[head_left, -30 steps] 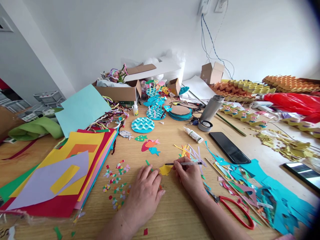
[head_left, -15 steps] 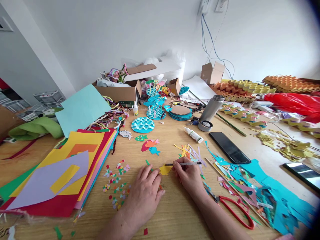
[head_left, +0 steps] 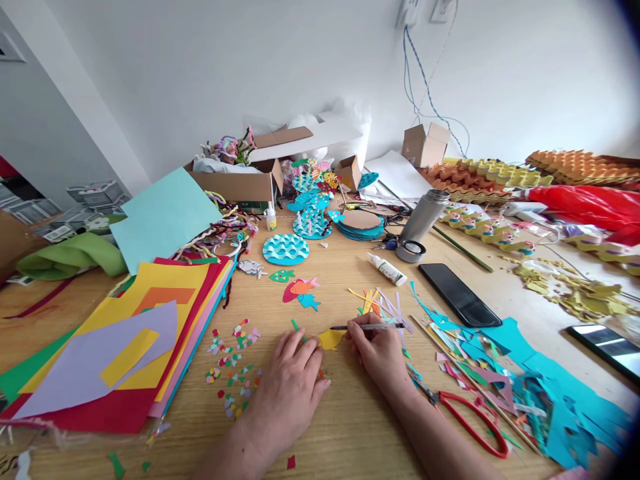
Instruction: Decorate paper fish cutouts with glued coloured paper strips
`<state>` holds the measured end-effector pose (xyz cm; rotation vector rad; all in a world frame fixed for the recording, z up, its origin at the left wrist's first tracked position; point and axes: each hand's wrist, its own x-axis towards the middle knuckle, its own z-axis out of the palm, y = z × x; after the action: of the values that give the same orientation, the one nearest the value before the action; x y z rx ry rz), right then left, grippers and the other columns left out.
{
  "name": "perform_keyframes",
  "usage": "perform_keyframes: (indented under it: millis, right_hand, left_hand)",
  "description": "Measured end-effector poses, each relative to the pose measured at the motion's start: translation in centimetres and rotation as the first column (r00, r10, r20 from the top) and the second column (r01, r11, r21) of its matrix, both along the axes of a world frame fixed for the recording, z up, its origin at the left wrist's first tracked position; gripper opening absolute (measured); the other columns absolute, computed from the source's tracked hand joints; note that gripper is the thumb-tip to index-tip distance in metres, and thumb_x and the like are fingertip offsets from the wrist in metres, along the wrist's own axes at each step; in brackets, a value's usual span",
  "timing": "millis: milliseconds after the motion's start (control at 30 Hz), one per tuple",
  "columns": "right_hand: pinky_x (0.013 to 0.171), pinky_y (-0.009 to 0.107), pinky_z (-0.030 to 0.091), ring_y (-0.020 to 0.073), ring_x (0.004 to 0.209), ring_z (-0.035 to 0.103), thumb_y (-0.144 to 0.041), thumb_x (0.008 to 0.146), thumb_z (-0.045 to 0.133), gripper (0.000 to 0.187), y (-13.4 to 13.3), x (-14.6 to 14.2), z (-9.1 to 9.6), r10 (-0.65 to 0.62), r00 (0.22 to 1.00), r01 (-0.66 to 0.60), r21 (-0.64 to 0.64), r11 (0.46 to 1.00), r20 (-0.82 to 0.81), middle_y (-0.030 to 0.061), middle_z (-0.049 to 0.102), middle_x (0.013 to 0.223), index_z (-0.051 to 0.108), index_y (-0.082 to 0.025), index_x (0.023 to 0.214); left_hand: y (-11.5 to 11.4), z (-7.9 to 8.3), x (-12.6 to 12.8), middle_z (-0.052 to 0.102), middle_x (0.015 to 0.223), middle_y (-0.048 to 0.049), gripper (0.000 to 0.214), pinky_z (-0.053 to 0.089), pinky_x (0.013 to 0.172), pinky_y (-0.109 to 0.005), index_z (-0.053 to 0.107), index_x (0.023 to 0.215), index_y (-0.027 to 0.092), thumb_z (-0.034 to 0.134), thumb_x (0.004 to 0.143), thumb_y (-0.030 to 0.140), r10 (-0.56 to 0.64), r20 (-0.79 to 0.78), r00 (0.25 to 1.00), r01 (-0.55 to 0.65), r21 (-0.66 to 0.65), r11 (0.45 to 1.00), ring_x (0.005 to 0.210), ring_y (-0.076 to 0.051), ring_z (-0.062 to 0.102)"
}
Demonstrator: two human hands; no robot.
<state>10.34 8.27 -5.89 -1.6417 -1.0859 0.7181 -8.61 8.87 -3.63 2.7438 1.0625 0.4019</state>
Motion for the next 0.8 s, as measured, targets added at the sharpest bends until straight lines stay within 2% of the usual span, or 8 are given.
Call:
perform_keyframes:
  millis: [367,800]
  right_hand:
    - [0.037,0.023,0.034,0.0117,0.038,0.046,-0.045,0.082,0.056,0.028,-0.16,-0.02,0.15,-0.012,1.000,0.012,0.015,1.000,-0.011,-0.0007,0.056,0.051,0.056,-0.019,0.069]
    - [0.038,0.022,0.034,0.0115,0.040,0.047,-0.046,0.083,0.055,0.030,-0.12,0.10,-0.18,0.052,0.999,-0.052,0.001,0.999,0.001,0.0004,0.059,0.054,0.057,-0.019,0.072]
  left_hand:
    - [0.06,-0.11,-0.03,0.057,0.125,-0.0041,0.034,0.034,0.108,-0.047,0.057,0.119,0.020,0.053,0.089,0.035,-0.014,0.017,1.000,0.014,0.010,1.000,0.124,-0.028,0.042]
    - [0.13,-0.23,0.04,0.058,0.124,-0.0041,0.035,0.033,0.108,-0.047,0.057,0.120,0.020,0.055,0.088,0.035,-0.006,0.007,1.000,0.006,0.004,1.000,0.125,-0.027,0.041]
